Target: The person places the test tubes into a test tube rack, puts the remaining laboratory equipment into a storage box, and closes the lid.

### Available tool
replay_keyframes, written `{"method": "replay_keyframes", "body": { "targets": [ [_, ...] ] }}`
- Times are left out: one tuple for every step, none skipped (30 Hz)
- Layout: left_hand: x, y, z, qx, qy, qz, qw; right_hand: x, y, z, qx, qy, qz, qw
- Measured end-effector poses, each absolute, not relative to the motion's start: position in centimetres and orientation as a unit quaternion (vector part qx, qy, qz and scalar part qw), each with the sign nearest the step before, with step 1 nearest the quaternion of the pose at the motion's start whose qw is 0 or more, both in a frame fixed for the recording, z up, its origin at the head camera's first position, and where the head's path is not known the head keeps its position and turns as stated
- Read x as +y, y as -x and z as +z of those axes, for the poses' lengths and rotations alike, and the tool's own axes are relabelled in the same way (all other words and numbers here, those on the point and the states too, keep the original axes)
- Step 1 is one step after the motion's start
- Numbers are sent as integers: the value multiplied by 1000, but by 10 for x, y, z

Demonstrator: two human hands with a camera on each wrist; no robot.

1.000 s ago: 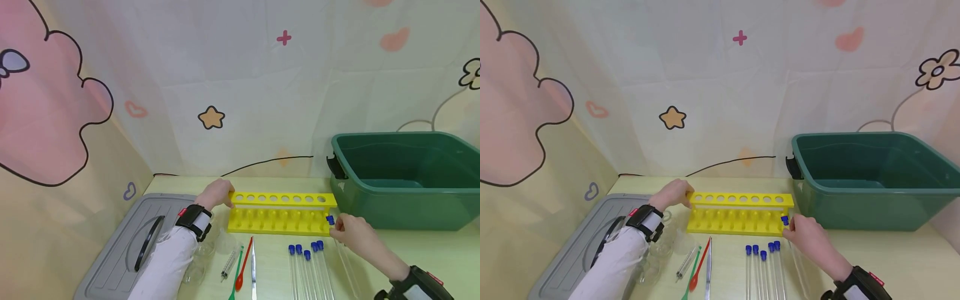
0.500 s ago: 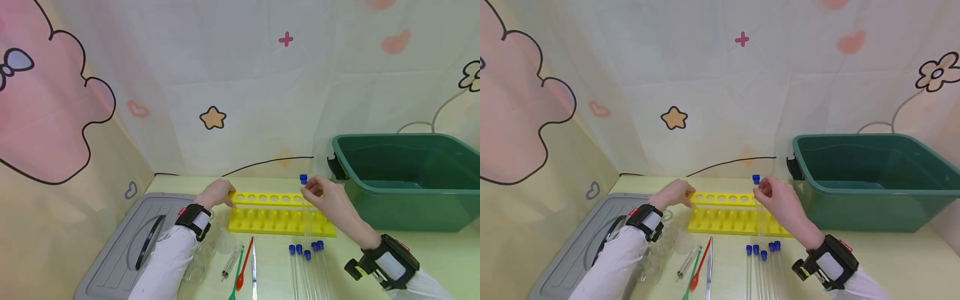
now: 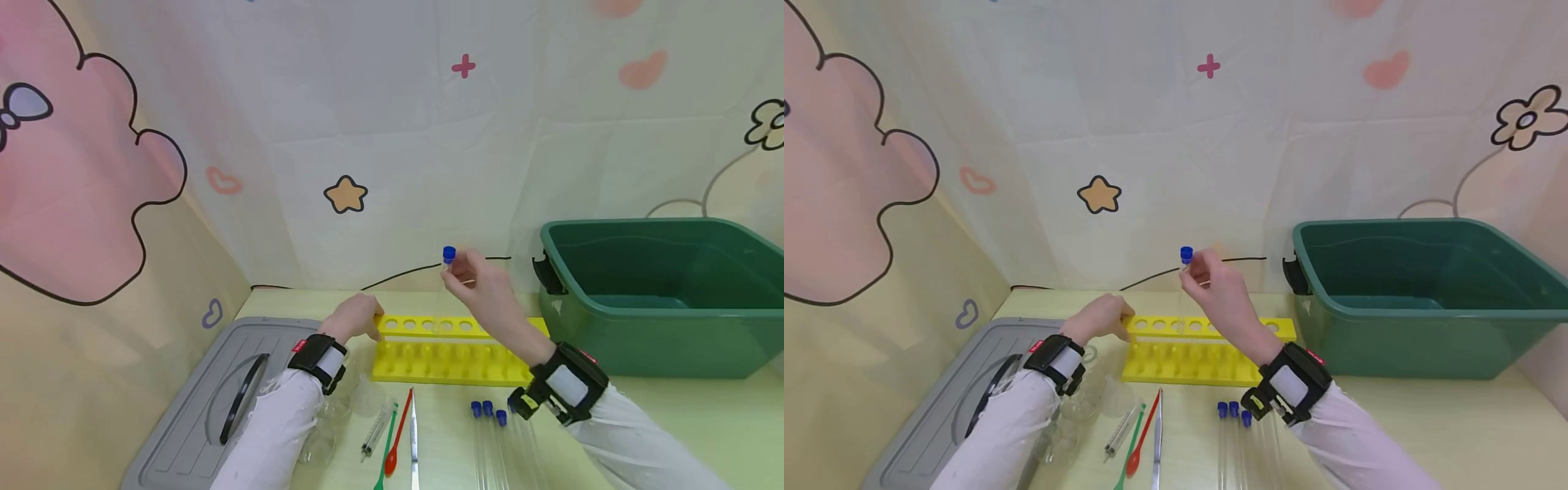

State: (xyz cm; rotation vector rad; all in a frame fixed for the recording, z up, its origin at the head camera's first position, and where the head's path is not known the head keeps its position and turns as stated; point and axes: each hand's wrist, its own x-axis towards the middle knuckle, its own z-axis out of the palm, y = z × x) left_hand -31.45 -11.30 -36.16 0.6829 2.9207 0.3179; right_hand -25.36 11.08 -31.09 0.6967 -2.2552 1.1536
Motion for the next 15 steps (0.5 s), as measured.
{"method": "replay_keyframes", "body": {
  "targets": [
    [-113,315,-362,967,-224,104,63,107,256,-311,-825,-260,434,252],
    [-113,315,-362,967,-223,103,63,104,259,-311,-821,-263,440,250],
    [-113,315,-362,968,-222,102,64,100,261,-311,-817,-266,447,247],
    [-113,315,-362,968,-221,100,64,97,262,-312,-814,-268,454,243],
    [-113,316,-363,968,-221,99,65,94,264,-312,-812,-270,459,240],
    [-113,316,-363,968,-220,98,65,90,265,-313,-810,-272,464,235],
    [-113,316,-362,969,-216,98,66,87,266,-313,-808,-272,469,230],
    [-113,316,-363,970,-213,98,66,84,267,-314,-807,-273,472,227],
    [-112,316,-363,971,-209,99,67,80,268,-314,-806,-273,474,224],
    [-112,317,-363,971,-205,100,68,78,269,-315,-807,-274,474,223],
    [-112,317,-363,972,-202,100,68,75,270,-316,-807,-275,474,223],
    [-112,317,-363,972,-199,100,69,73,271,-317,-807,-276,473,222],
    [-111,317,-363,973,-197,101,70,70,272,-317,-807,-277,471,222],
    [-111,317,-363,973,-196,101,71,68,272,-318,-808,-279,469,223],
    [-111,317,-363,973,-196,101,73,66,273,-319,-808,-282,467,223]
  ]
}}
